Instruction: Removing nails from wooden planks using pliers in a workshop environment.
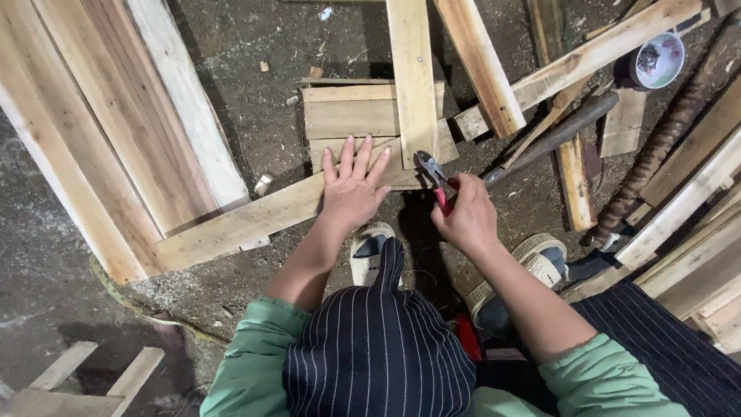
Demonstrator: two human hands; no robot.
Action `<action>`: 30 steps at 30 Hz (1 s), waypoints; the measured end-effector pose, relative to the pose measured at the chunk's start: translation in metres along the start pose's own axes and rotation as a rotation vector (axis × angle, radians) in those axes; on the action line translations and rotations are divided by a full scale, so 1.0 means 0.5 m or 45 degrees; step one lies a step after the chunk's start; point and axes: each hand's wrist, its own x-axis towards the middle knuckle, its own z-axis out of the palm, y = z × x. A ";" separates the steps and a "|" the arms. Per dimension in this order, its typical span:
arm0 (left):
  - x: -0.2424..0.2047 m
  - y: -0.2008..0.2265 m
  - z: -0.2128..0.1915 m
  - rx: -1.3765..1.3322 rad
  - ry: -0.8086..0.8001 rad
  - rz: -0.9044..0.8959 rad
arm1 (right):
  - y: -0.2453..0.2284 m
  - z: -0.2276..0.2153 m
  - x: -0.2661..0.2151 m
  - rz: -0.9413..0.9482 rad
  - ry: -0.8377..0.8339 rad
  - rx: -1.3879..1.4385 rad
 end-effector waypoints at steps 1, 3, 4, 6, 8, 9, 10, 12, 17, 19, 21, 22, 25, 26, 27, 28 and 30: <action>0.003 0.000 0.000 0.006 0.025 0.009 | -0.024 -0.022 0.006 0.172 -0.137 0.068; 0.006 -0.004 0.009 -0.011 0.028 0.012 | -0.042 -0.031 0.019 0.271 -0.318 0.059; 0.007 -0.007 0.013 -0.027 0.032 0.013 | -0.052 -0.034 0.026 0.368 -0.500 0.049; 0.006 -0.008 0.009 -0.029 0.036 0.009 | -0.066 -0.033 0.026 0.463 -0.599 0.145; 0.006 -0.006 0.008 -0.036 0.043 0.008 | -0.101 -0.055 0.028 0.560 -0.695 0.237; 0.005 -0.005 0.010 -0.033 0.069 0.009 | -0.130 -0.076 0.027 0.676 -0.739 0.362; 0.005 -0.004 0.012 -0.031 0.095 0.011 | -0.160 -0.097 0.026 0.791 -0.782 0.489; 0.008 -0.004 0.018 -0.035 0.101 0.008 | -0.186 -0.094 0.030 0.994 -0.680 0.878; 0.008 -0.011 0.052 -0.078 0.158 0.015 | -0.276 -0.175 0.041 1.360 -0.478 1.540; 0.003 -0.009 0.043 -0.061 0.196 0.027 | -0.264 -0.157 0.034 1.316 -0.476 1.497; 0.004 -0.009 0.037 -0.062 0.203 0.023 | -0.216 -0.090 0.026 1.157 -0.543 1.117; 0.005 -0.008 0.035 -0.059 0.209 0.024 | -0.190 -0.056 0.021 0.989 -0.593 0.746; 0.004 -0.007 0.029 -0.049 0.173 0.010 | -0.188 -0.079 0.013 0.886 -0.620 0.421; 0.002 -0.004 0.030 -0.047 0.171 0.014 | -0.182 -0.077 0.012 0.889 -0.618 0.424; 0.002 -0.005 0.027 -0.047 0.159 0.015 | -0.178 -0.075 0.016 0.838 -0.568 0.344; 0.003 -0.006 0.025 -0.047 0.147 0.016 | -0.174 -0.073 0.020 0.786 -0.518 0.265; 0.002 -0.007 0.019 -0.037 0.127 0.008 | -0.173 -0.074 0.020 0.754 -0.498 0.226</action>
